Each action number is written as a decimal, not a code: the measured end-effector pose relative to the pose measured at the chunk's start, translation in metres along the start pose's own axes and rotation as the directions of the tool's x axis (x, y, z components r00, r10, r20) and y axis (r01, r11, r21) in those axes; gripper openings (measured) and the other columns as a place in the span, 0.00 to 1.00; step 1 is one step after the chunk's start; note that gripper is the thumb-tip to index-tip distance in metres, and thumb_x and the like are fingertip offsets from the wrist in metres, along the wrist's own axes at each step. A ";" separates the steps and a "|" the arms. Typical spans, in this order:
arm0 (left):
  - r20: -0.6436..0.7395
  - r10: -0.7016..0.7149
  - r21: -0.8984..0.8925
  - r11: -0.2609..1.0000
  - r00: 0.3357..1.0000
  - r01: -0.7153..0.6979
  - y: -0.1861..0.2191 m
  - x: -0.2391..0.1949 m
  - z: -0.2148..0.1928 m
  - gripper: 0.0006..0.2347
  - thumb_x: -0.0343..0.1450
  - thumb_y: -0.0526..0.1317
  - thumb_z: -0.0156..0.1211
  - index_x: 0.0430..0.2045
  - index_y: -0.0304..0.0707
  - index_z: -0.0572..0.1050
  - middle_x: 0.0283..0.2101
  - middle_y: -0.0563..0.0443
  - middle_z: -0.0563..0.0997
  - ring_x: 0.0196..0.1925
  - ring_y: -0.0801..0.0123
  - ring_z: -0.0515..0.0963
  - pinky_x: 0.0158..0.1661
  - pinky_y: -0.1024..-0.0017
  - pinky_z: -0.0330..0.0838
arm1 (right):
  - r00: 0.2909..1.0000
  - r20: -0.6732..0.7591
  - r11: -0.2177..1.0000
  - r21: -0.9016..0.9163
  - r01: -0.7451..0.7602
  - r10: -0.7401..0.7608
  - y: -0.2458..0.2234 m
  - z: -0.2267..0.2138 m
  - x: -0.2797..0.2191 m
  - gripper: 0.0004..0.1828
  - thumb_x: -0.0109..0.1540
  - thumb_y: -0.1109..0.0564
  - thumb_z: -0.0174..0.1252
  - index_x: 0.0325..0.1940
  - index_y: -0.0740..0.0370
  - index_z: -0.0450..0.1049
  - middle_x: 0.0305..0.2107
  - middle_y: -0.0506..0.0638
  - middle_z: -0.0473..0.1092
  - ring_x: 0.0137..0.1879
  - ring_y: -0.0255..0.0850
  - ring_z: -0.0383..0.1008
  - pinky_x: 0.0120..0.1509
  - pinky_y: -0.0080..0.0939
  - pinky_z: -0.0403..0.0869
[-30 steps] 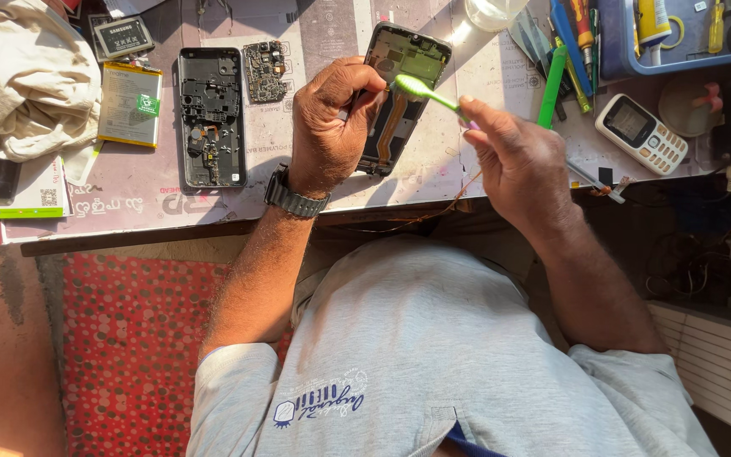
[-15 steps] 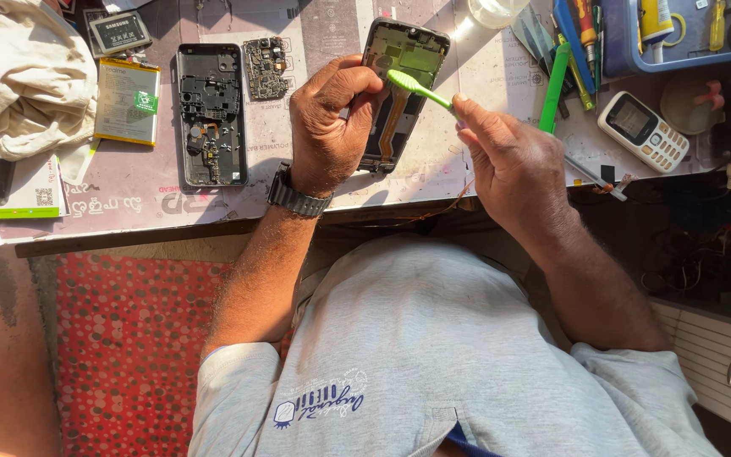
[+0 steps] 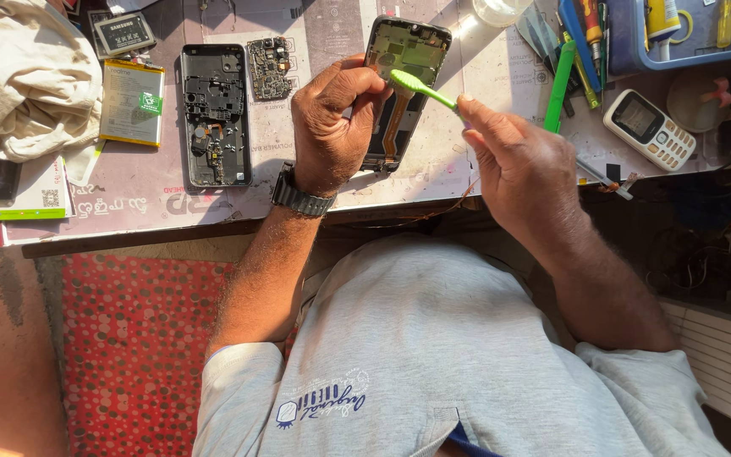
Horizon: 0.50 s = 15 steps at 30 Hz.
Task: The person removes a battery from a disassembled smartphone, then uses a toothbrush and liquid cleaner to scrub the phone's internal frame and a separate circuit board. The person handles the phone, battery, toothbrush, and circuit board throughout the clip.
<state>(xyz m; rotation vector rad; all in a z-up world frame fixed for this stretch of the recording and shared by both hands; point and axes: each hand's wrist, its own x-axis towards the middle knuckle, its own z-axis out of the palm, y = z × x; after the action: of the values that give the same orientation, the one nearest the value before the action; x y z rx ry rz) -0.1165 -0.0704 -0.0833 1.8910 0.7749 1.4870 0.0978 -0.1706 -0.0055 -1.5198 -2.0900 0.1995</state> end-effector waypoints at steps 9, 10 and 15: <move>-0.006 0.028 0.018 0.999 1.000 -0.028 0.001 0.000 -0.002 0.09 0.71 0.22 0.67 0.40 0.34 0.77 0.43 0.44 0.82 0.47 0.65 0.86 0.46 0.73 0.83 | 0.998 0.063 1.000 -0.003 -0.011 0.012 0.000 -0.003 0.001 0.17 0.71 0.61 0.60 0.65 0.63 0.74 0.35 0.57 0.77 0.36 0.48 0.79 0.36 0.46 0.76; -0.012 0.046 0.021 0.999 0.999 -0.046 0.001 -0.001 -0.001 0.09 0.71 0.22 0.66 0.40 0.34 0.77 0.44 0.42 0.82 0.48 0.65 0.86 0.46 0.73 0.83 | 0.999 0.049 1.000 0.008 -0.013 0.012 0.000 -0.004 0.000 0.17 0.71 0.61 0.60 0.65 0.62 0.74 0.37 0.57 0.77 0.37 0.47 0.80 0.37 0.45 0.77; -0.001 -0.041 -0.044 0.998 0.999 0.041 0.001 -0.002 -0.001 0.08 0.72 0.23 0.68 0.39 0.34 0.77 0.44 0.43 0.82 0.44 0.70 0.86 0.40 0.77 0.83 | 0.996 0.085 0.999 -0.016 -0.031 0.033 -0.002 -0.005 0.002 0.16 0.70 0.61 0.61 0.63 0.63 0.75 0.37 0.57 0.78 0.39 0.49 0.81 0.38 0.46 0.77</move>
<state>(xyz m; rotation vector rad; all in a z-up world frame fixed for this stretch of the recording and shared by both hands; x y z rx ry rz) -0.1173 -0.0722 -0.0836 1.8306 0.7713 1.4697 0.0983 -0.1703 -0.0003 -1.5798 -2.1388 0.2661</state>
